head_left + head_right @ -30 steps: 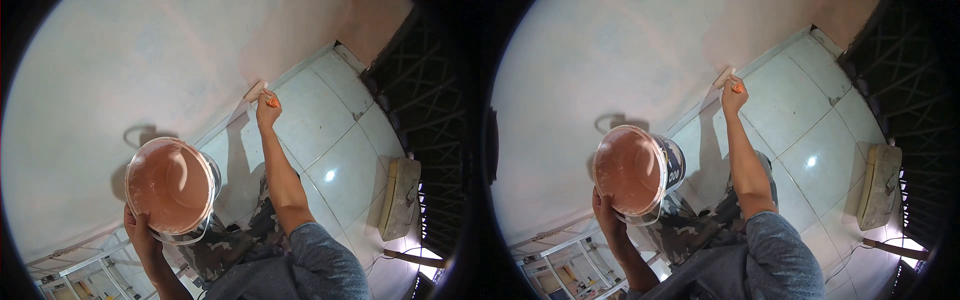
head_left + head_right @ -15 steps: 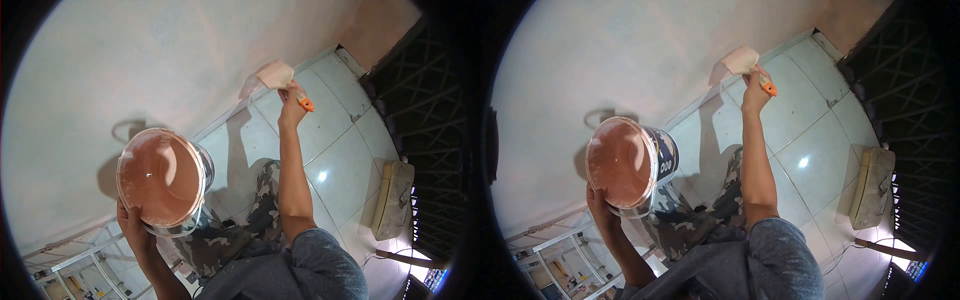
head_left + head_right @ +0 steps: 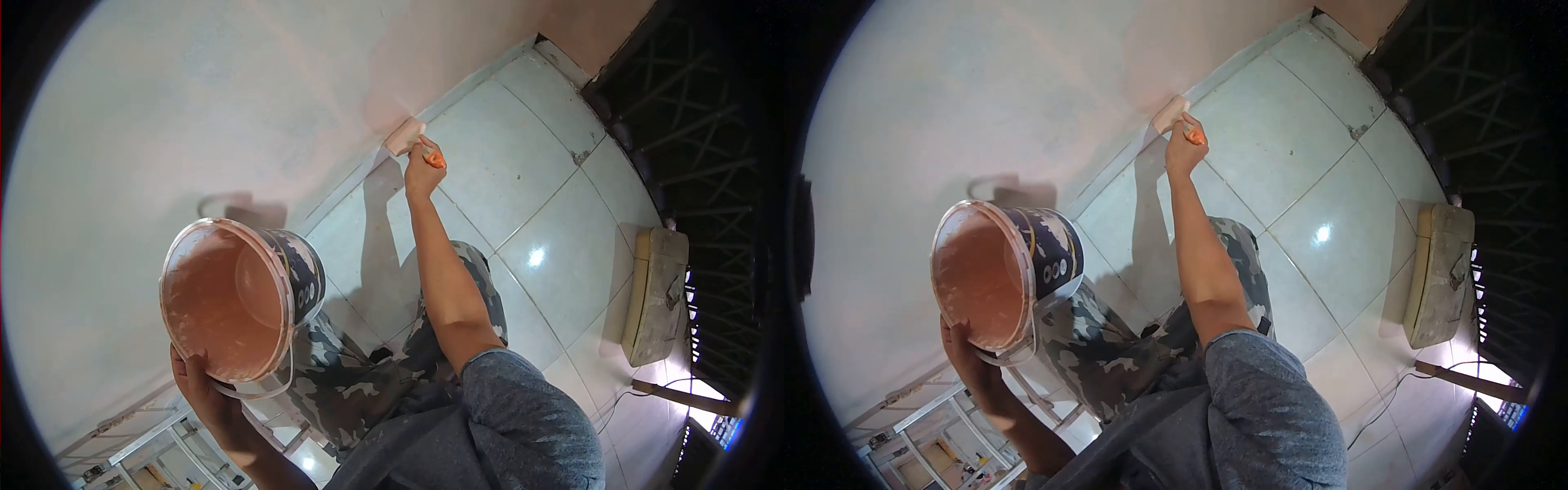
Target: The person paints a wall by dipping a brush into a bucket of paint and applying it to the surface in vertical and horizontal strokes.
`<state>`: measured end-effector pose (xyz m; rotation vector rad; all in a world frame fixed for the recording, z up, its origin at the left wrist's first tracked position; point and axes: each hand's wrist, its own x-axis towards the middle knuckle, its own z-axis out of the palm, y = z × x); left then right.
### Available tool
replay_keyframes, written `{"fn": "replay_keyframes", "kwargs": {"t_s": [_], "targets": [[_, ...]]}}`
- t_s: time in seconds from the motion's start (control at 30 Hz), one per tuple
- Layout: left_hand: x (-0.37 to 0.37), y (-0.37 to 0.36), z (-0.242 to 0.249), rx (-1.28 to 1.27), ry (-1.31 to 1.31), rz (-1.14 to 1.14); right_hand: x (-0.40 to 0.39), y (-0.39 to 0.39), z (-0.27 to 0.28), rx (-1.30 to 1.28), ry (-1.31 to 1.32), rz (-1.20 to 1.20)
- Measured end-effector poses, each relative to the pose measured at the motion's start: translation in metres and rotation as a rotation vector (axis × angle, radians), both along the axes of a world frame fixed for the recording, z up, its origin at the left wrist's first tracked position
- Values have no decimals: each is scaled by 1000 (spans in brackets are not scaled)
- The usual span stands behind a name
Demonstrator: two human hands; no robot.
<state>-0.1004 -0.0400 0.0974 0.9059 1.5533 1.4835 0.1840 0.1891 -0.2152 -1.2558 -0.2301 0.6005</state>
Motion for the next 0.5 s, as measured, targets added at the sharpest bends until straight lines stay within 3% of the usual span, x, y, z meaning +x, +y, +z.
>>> {"fn": "replay_keyframes", "kwargs": {"t_s": [0.27,0.43,0.5], "targets": [[1,0,0,1,-17,-8,-15,7,4,63,55,-8],[6,1,8,6,-28,-14,-17,1,85,149,225,78],[5,-1,6,-5,-28,5,-2,-1,127,217,85,102]]}}
